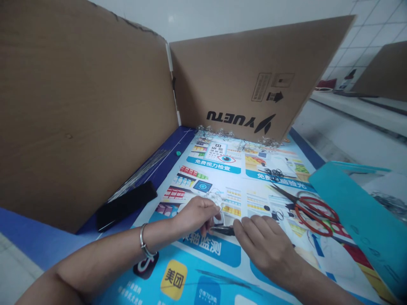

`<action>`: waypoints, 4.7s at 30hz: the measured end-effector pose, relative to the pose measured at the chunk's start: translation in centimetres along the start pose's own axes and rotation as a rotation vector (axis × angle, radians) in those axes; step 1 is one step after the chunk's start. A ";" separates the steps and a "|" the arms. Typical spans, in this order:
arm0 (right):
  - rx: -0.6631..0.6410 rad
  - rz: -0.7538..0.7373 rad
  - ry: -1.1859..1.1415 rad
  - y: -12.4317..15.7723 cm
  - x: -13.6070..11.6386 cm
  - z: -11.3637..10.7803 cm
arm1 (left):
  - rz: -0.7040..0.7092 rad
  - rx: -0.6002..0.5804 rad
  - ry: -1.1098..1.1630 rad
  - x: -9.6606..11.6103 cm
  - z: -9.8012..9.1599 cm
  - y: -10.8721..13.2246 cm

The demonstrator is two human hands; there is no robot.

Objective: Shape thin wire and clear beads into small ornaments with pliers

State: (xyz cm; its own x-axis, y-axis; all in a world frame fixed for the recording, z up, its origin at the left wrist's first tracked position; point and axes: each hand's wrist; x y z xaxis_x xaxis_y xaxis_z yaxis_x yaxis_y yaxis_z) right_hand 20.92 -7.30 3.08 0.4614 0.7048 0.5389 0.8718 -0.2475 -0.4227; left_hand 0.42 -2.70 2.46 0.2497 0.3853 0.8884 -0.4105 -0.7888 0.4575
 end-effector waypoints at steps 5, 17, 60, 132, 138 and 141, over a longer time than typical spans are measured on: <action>-0.009 0.006 0.005 0.2 -0.1 0.1 | -0.014 -0.006 0.067 -0.1 0.0 -0.1; -0.032 -0.002 0.002 0.2 -0.3 -0.1 | -0.051 -0.010 0.101 0.4 0.0 0.1; -0.034 0.157 -0.181 0.1 -1.0 0.8 | 0.147 0.070 -0.111 0.1 0.8 1.1; -0.093 0.449 -0.413 1.4 3.5 5.4 | 0.394 0.095 -0.499 -0.1 -3.6 -5.6; -0.020 0.437 -0.390 2.4 3.2 6.1 | 0.483 0.136 -0.567 -0.5 -3.2 -5.3; 0.012 0.412 -0.345 2.4 3.4 6.1 | 0.471 0.177 -0.600 -0.5 -2.9 -5.0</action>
State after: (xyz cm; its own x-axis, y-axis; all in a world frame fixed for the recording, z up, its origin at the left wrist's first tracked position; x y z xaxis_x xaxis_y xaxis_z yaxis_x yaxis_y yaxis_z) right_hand 23.54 -1.46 -0.51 0.6822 0.7290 0.0564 0.6271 -0.5436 -0.5579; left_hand -0.18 2.50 -0.14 0.5360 -0.2945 0.7912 -0.4580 -0.8887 -0.0205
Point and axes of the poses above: each hand's wrist, its own y-axis away from the middle knuckle, its own z-axis out of the palm, x = y × z, and after that the axes turned 10 degrees about -z, right-handed
